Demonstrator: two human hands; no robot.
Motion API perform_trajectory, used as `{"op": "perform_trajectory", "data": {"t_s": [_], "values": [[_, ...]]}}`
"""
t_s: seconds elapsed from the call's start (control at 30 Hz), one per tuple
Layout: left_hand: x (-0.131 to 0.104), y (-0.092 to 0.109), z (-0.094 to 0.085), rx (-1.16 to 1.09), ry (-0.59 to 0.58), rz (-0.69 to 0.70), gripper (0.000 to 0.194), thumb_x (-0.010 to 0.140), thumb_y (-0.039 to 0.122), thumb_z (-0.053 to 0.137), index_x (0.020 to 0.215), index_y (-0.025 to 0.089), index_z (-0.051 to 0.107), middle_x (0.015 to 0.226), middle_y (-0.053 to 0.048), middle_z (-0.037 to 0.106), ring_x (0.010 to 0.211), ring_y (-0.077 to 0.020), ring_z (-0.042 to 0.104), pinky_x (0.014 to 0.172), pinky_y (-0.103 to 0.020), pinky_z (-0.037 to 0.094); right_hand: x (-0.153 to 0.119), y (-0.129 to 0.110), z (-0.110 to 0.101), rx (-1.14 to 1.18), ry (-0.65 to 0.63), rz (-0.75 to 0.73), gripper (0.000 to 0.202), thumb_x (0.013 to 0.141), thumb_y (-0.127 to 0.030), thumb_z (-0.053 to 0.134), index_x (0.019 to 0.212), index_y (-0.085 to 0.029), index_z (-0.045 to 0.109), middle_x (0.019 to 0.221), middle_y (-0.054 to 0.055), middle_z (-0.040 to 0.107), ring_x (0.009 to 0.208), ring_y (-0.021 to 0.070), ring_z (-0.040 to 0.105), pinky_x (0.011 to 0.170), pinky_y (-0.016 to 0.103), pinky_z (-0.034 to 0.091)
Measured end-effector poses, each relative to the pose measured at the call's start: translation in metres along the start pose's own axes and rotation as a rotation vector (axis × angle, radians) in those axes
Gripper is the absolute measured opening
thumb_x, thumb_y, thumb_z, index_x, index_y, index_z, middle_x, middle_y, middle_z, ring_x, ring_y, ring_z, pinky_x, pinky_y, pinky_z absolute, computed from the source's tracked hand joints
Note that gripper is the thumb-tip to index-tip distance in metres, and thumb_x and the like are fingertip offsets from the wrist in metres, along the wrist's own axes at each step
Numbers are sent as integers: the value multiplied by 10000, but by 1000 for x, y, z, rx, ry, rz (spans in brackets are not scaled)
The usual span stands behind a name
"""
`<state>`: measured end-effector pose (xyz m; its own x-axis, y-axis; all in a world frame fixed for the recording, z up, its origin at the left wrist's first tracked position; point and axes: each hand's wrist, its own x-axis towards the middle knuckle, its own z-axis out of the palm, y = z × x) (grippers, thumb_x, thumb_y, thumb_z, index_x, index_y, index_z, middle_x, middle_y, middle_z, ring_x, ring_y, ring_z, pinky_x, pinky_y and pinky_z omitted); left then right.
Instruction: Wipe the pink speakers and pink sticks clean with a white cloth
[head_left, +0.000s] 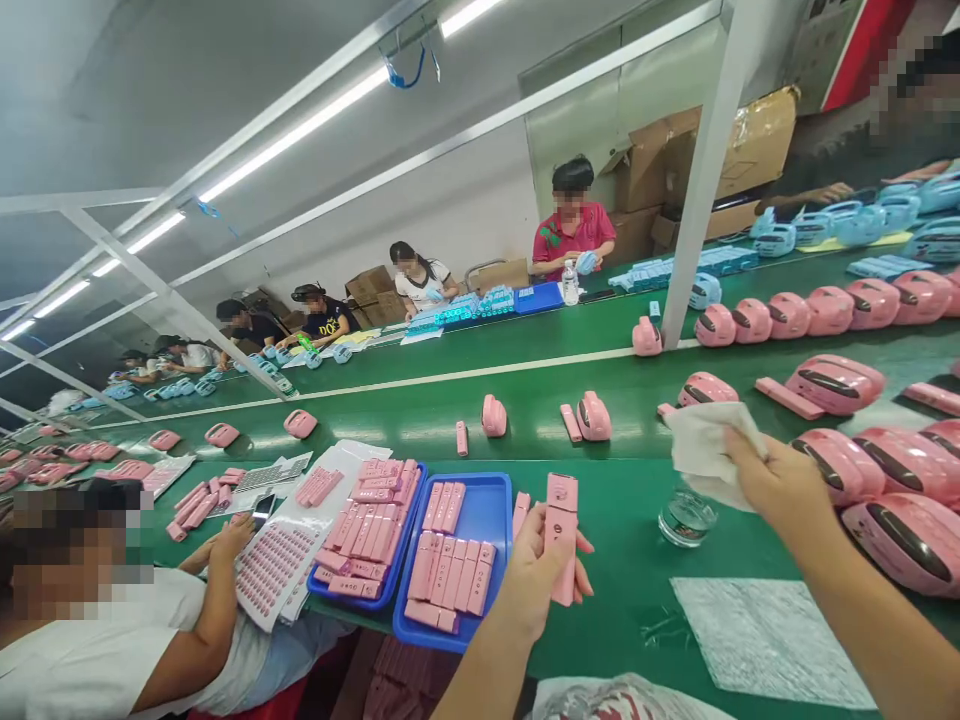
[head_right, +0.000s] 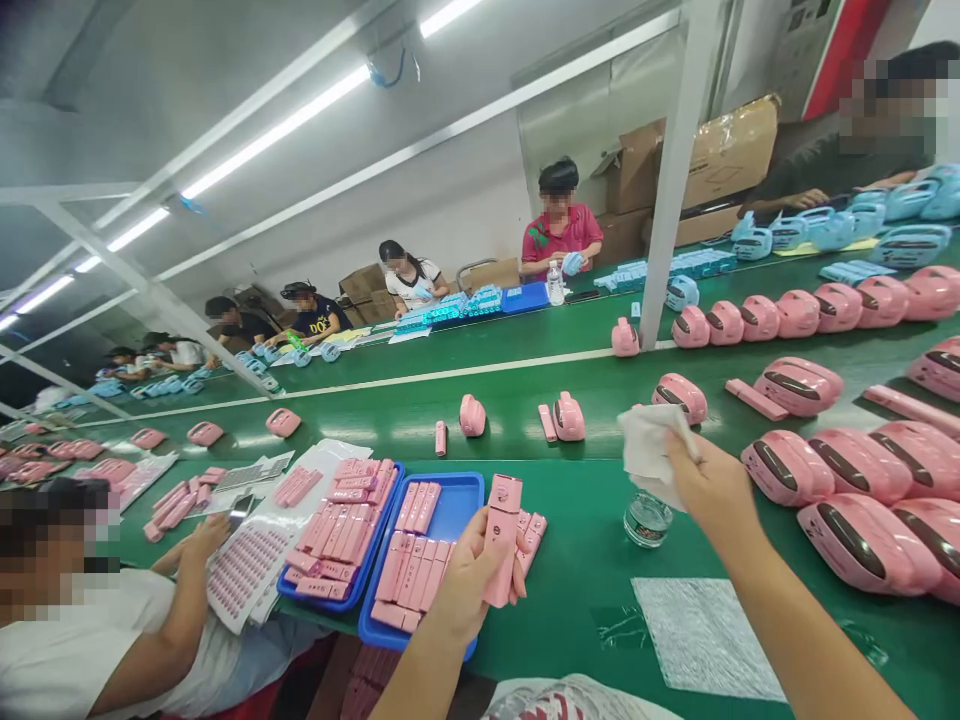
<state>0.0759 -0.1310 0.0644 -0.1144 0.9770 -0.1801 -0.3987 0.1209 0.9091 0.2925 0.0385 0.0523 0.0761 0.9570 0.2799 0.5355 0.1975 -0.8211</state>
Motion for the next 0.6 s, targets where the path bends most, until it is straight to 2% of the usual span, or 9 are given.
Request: {"op": "perform_trajectory", "data": {"t_s": [0.07,0.1,0.17,0.2,0.3,0.33,0.4,0.5,0.6], "values": [[4,-3,9,35,29,4,429,715,497,655,968,179,518,821,-19,612,410,-49,491,364,-171,342,-22,-27,12,128,-178,-72,494,774,-558,396,721,-141,656,556,71,604,525,208,561,452,292,438],[6,-4,13,13,45,-4,473,715,554,626,990,180,532,797,-17,614,405,-48,478,358,-171,329,-36,-38,21,194,-277,-173,466,826,-503,385,828,-143,680,653,72,656,614,217,612,516,296,487],[10,-8,18,-99,85,-40,599,708,684,519,1016,173,571,765,-37,625,445,-77,507,376,-189,345,-67,-53,39,266,-315,-539,373,873,-341,387,1077,-164,644,1007,96,678,949,236,625,773,346,521],[12,-10,18,-161,102,-62,673,692,738,467,1025,166,590,775,-58,637,502,-109,551,406,-208,378,-81,-57,47,272,-320,-740,379,874,-279,392,1175,-166,592,1155,107,624,1102,238,559,902,381,472],[13,-16,14,-277,132,-109,843,613,825,427,1048,130,625,890,-129,664,803,-231,633,609,-291,491,-104,-56,59,209,-409,-1193,471,863,-191,391,1324,-112,445,1294,119,523,1287,208,381,1073,411,307],[12,-17,12,-286,138,-98,868,595,829,445,1068,124,625,927,-140,664,897,-256,620,683,-312,499,-105,-54,60,185,-445,-1259,483,867,-186,384,1342,-100,417,1294,117,523,1298,195,363,1087,402,287],[10,-20,11,-280,139,-51,895,565,824,487,1133,141,603,947,-131,667,991,-277,591,744,-329,496,-98,-51,59,162,-437,-1260,477,887,-191,368,1356,-109,394,1298,112,521,1310,180,341,1093,388,277],[6,-20,13,-255,130,4,914,537,838,482,1194,207,563,895,-97,674,952,-280,604,673,-325,499,-88,-52,59,178,-313,-1138,446,911,-206,357,1350,-146,410,1306,116,512,1330,184,295,1094,399,269],[5,-18,15,-270,117,-11,936,520,863,449,1164,196,577,889,-114,667,859,-275,623,606,-323,491,-91,-56,58,239,-387,-1249,436,926,-242,339,1333,-118,432,1263,123,549,1308,176,338,1096,374,267]]}}
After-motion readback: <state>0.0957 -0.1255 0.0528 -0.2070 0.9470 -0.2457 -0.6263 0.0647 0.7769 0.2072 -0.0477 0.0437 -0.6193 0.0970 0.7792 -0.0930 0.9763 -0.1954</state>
